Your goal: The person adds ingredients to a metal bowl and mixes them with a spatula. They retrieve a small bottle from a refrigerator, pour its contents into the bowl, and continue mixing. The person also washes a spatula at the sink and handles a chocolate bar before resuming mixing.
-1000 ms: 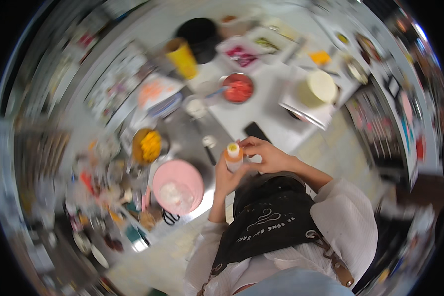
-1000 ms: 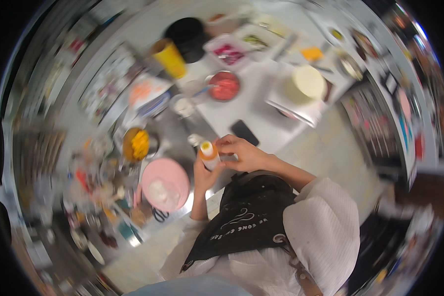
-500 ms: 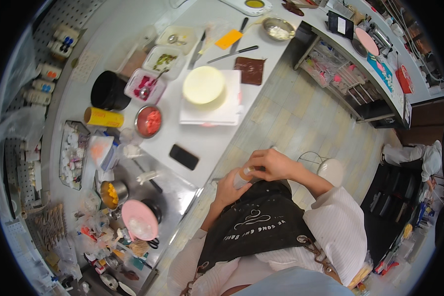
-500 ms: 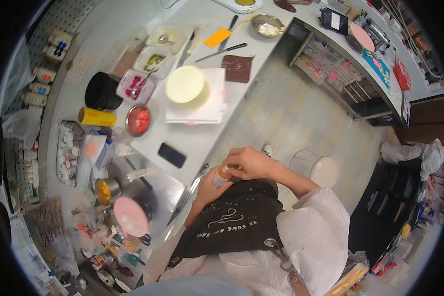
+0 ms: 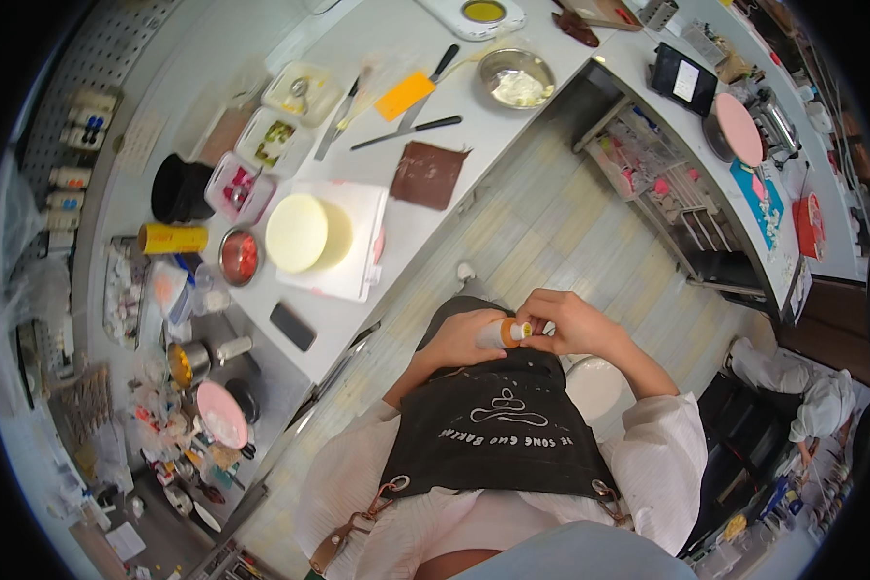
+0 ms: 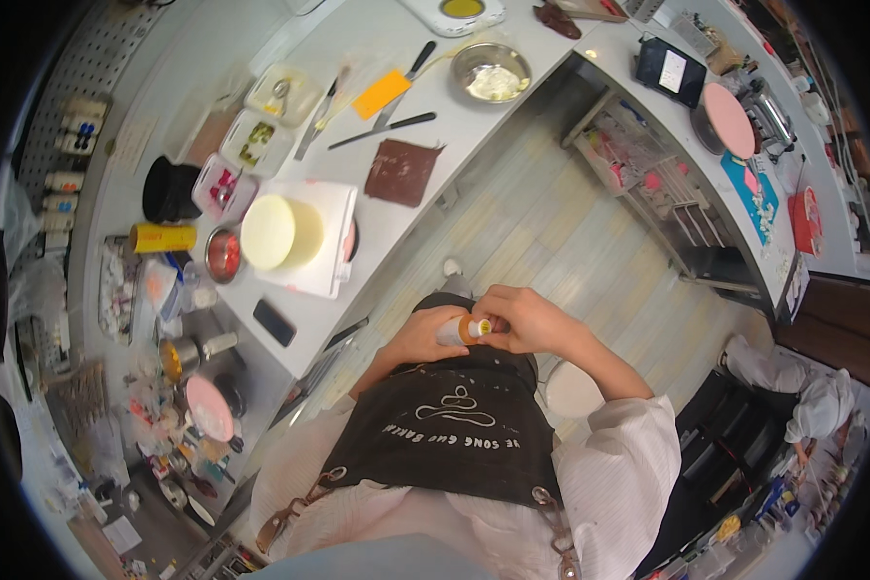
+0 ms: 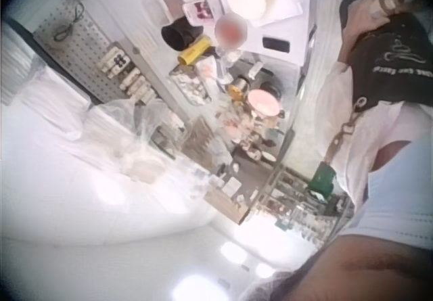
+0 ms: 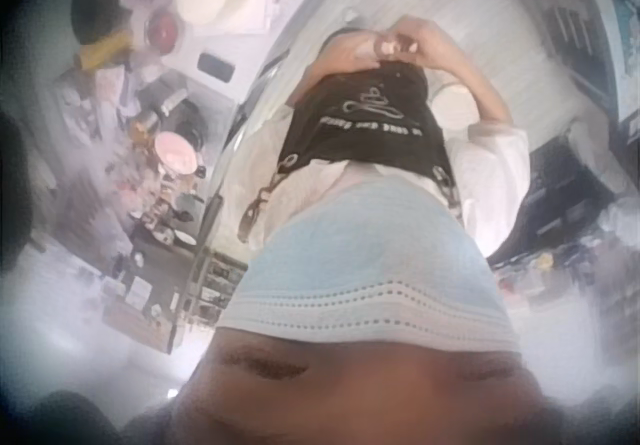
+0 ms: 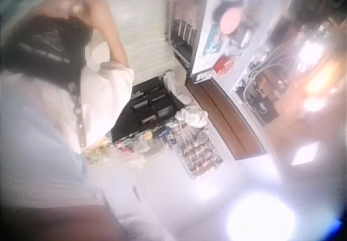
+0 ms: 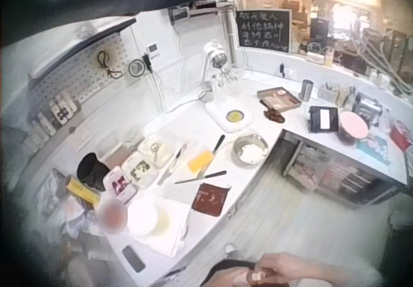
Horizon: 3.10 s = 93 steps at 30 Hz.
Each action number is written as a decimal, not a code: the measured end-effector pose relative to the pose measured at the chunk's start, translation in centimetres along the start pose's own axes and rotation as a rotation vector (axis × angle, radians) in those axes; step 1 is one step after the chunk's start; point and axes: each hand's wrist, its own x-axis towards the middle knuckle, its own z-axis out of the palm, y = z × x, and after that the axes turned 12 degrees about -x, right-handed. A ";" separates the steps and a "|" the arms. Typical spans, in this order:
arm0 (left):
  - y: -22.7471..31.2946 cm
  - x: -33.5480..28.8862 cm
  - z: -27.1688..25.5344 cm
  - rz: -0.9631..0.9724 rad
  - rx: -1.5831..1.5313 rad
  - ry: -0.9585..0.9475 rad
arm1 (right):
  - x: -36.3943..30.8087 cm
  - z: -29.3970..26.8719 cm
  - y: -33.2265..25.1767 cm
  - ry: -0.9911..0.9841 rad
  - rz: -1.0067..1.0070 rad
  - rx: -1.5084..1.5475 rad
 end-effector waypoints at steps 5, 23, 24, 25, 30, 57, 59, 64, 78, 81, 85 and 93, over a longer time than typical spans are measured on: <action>0.1 8.3 -1.8 -0.016 -0.142 -0.158 | 1.2 -5.3 3.8 0.048 -0.176 -0.404; 3.0 24.7 -10.9 0.071 -0.265 -0.079 | 13.0 -22.9 14.6 -0.259 0.102 0.302; 2.9 25.5 -11.3 0.114 -0.298 -0.038 | 14.6 -24.3 15.5 -0.340 0.176 0.435; 3.0 26.2 -11.4 0.151 -0.335 0.005 | 16.2 -25.4 16.6 -0.428 0.257 0.571; 5.2 31.9 -11.8 0.198 -0.591 0.522 | 22.7 -29.0 21.9 -0.365 -0.124 0.543; -7.7 39.6 -8.8 -0.196 -0.773 1.291 | 31.0 -49.5 17.2 0.015 -0.327 -0.648; -8.6 41.1 -9.6 -0.212 -0.931 1.257 | 31.0 -49.3 16.0 0.095 -0.227 -0.753; -8.8 44.1 -10.4 -0.209 -1.085 1.205 | 32.3 -40.4 23.5 -0.182 -0.319 -1.384; 0.2 40.0 -13.7 0.198 -1.357 1.108 | 31.6 -43.4 13.0 -0.135 -0.416 -1.122; 5.9 37.1 -14.9 0.267 -1.337 1.075 | 32.1 -44.6 9.1 -0.180 -0.428 -1.029; 12.0 33.8 -15.8 0.305 -1.301 1.051 | 32.2 -45.9 4.8 -0.240 -0.451 -1.035; 18.3 29.9 -14.6 0.395 -1.326 1.064 | 31.5 -46.8 0.2 -0.220 -0.766 -1.179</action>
